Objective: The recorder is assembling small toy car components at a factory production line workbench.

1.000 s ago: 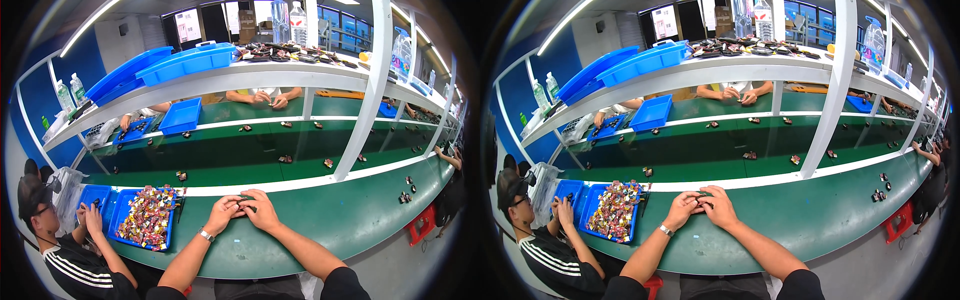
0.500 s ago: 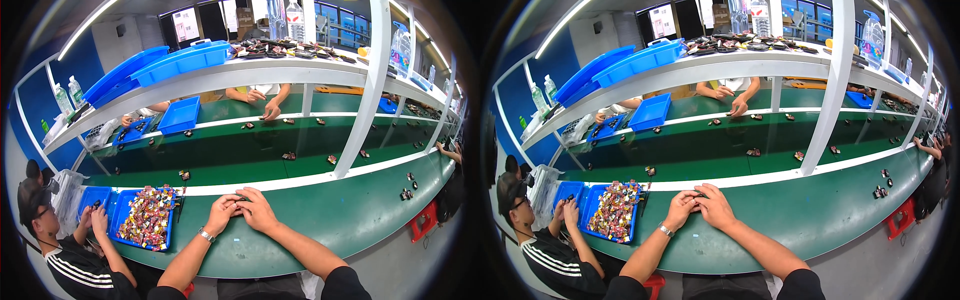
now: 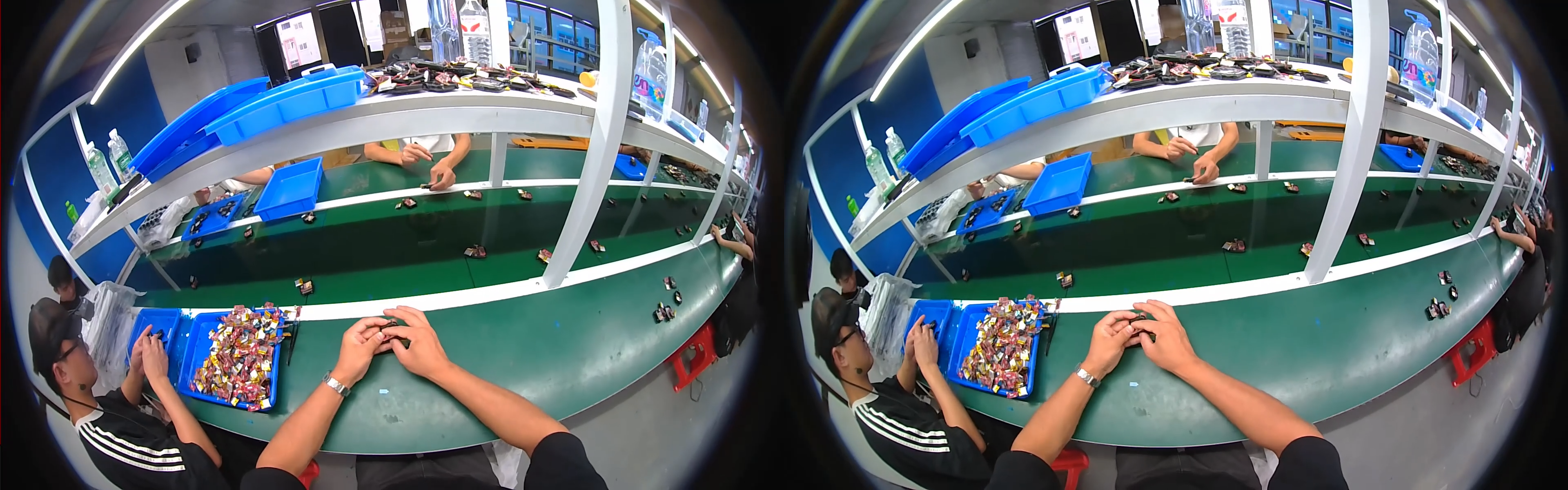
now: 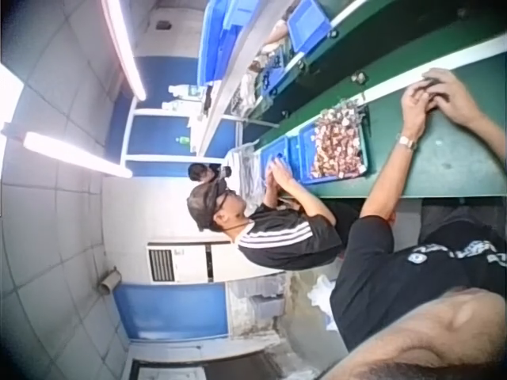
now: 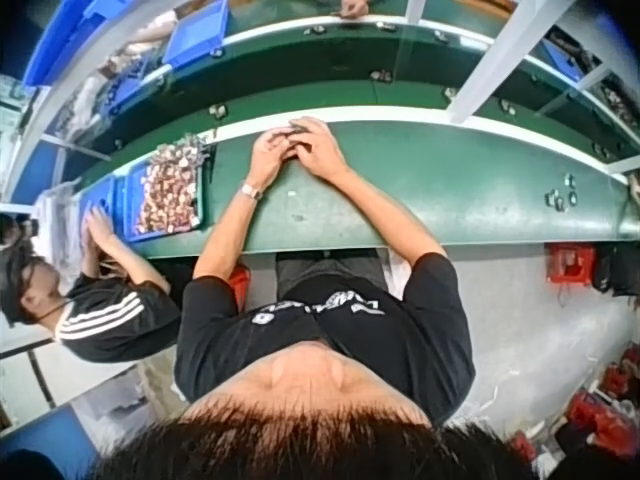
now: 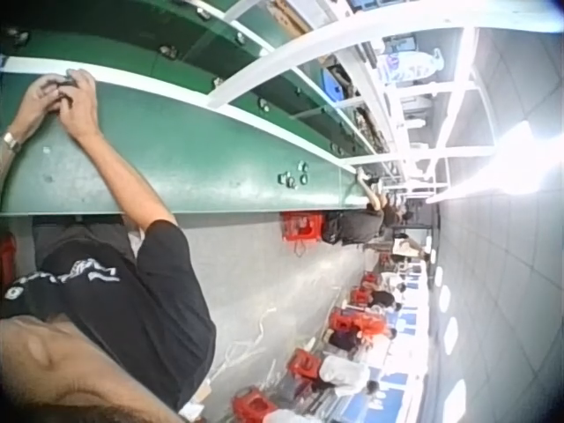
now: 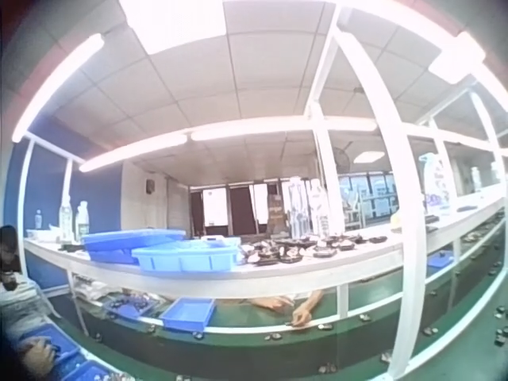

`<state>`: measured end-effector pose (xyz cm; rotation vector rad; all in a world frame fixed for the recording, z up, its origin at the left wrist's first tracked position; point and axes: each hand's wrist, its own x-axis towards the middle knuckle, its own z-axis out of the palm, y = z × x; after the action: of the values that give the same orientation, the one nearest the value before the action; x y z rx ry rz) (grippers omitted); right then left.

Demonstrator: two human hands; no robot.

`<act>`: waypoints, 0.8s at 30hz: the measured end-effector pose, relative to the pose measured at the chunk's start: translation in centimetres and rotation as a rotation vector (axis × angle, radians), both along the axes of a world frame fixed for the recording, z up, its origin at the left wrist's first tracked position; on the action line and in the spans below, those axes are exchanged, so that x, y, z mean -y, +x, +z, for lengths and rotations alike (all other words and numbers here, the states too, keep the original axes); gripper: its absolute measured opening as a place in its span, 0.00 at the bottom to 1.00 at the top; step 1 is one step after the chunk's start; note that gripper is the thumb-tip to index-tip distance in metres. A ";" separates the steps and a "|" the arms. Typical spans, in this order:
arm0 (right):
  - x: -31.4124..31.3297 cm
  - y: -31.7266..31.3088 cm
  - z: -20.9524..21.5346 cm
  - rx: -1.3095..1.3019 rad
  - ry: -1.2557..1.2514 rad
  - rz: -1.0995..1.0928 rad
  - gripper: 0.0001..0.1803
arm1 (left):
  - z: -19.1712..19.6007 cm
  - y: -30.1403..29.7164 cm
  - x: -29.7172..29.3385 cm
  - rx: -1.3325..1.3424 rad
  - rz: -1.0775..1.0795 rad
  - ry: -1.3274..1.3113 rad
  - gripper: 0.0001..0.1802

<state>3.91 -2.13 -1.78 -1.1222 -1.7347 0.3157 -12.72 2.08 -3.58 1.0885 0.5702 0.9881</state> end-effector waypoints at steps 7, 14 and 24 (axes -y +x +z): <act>0.2 0.6 0.7 0.093 0.103 -0.022 0.13 | -0.1 0.6 0.2 0.005 0.006 -0.028 0.15; 0.2 0.3 1.3 0.136 0.184 -0.035 0.10 | 0.4 0.2 0.2 -0.017 -0.012 -0.024 0.16; 0.2 0.1 1.2 0.174 0.198 -0.078 0.10 | 0.3 0.1 0.1 -0.028 -0.030 -0.051 0.15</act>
<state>4.01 -2.28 -0.62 -1.0948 -1.8238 -0.0034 -12.63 2.03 -3.27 1.0647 0.5972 0.9285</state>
